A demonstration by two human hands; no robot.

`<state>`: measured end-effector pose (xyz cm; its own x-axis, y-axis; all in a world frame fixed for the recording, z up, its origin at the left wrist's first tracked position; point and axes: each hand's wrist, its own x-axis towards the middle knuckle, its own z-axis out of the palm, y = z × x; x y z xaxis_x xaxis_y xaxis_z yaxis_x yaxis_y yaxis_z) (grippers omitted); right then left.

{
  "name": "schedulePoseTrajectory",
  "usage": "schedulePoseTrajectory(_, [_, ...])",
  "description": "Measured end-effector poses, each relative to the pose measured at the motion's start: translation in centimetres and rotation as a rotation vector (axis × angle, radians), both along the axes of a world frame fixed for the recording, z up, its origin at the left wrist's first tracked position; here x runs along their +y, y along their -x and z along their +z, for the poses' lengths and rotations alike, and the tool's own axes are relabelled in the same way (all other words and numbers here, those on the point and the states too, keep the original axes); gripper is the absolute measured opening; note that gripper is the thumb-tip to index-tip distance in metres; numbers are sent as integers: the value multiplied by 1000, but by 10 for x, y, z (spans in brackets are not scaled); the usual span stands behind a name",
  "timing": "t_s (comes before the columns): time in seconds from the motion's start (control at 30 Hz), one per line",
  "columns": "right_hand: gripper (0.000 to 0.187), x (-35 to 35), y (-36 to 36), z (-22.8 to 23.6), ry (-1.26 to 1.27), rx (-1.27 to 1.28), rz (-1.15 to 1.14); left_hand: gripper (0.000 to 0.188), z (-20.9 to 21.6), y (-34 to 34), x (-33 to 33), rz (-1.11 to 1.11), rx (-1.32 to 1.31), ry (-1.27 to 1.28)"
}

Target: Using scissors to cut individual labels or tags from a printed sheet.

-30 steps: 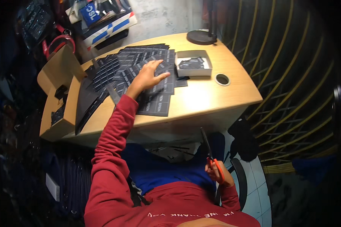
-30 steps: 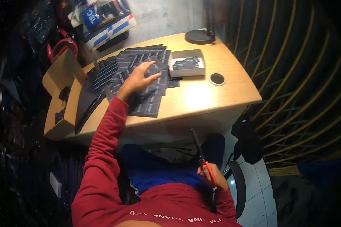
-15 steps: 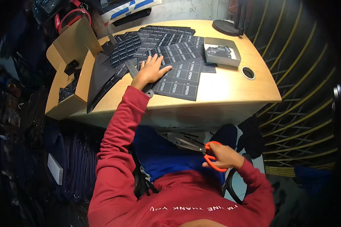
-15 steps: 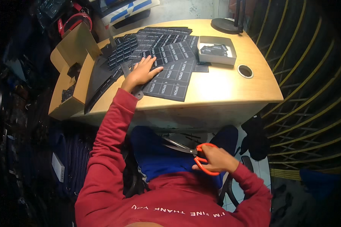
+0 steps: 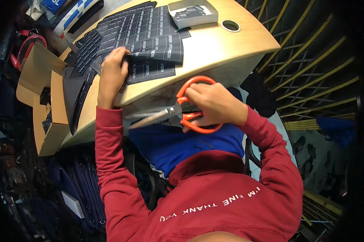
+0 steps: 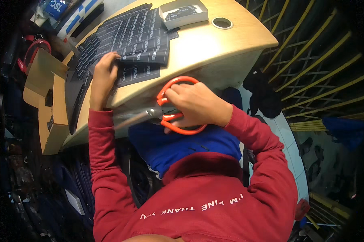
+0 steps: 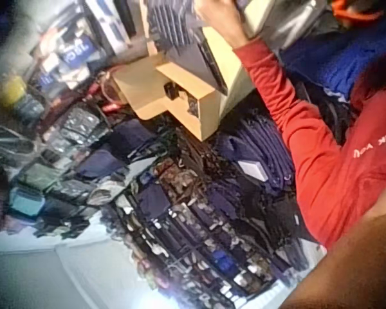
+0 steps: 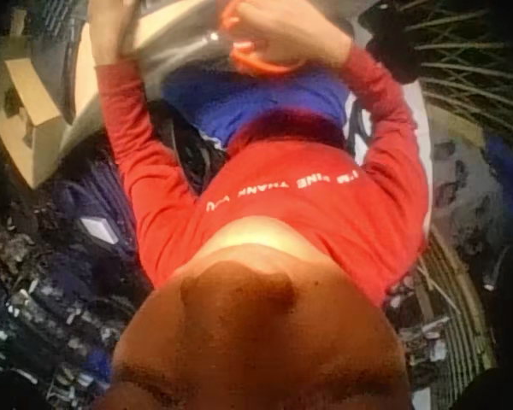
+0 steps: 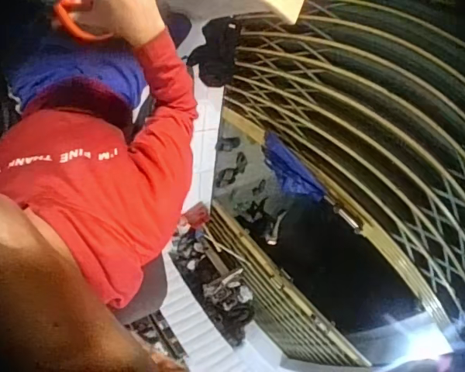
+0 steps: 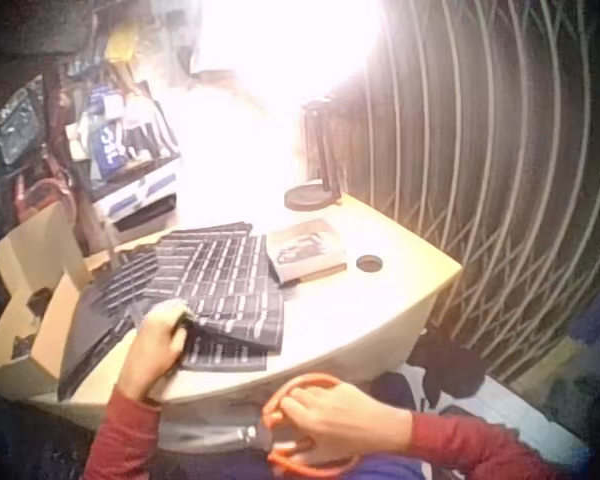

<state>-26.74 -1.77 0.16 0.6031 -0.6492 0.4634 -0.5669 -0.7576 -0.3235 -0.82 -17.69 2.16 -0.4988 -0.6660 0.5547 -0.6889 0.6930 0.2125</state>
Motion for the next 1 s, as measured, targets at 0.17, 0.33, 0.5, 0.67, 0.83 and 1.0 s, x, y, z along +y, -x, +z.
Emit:
schedulePoseTrajectory(0.17, [49, -3, -10, -3, 51, -295, -282, 26, 18, -6, 28, -100, 93, -22])
schedulePoseTrajectory(0.33, [48, -11, -15, -20, 65, -432, -377, 39, 6, -6, 34, -48, 52, -14])
schedulePoseTrajectory(0.5, [42, -14, -26, -23, 6, -365, -346, 45, -5, -14, 17, 21, -21, -24])
schedulePoseTrajectory(0.67, [41, -18, -30, -21, -4, -367, -318, 64, 3, -10, 46, 175, -4, 40])
schedulePoseTrajectory(0.83, [42, -20, -26, -23, 11, -356, -362, 35, 7, -4, 111, 354, 351, -36])
schedulePoseTrajectory(1.0, [44, -16, -31, -18, -51, -391, -343, 13, -41, 7, 172, 228, 922, -762])
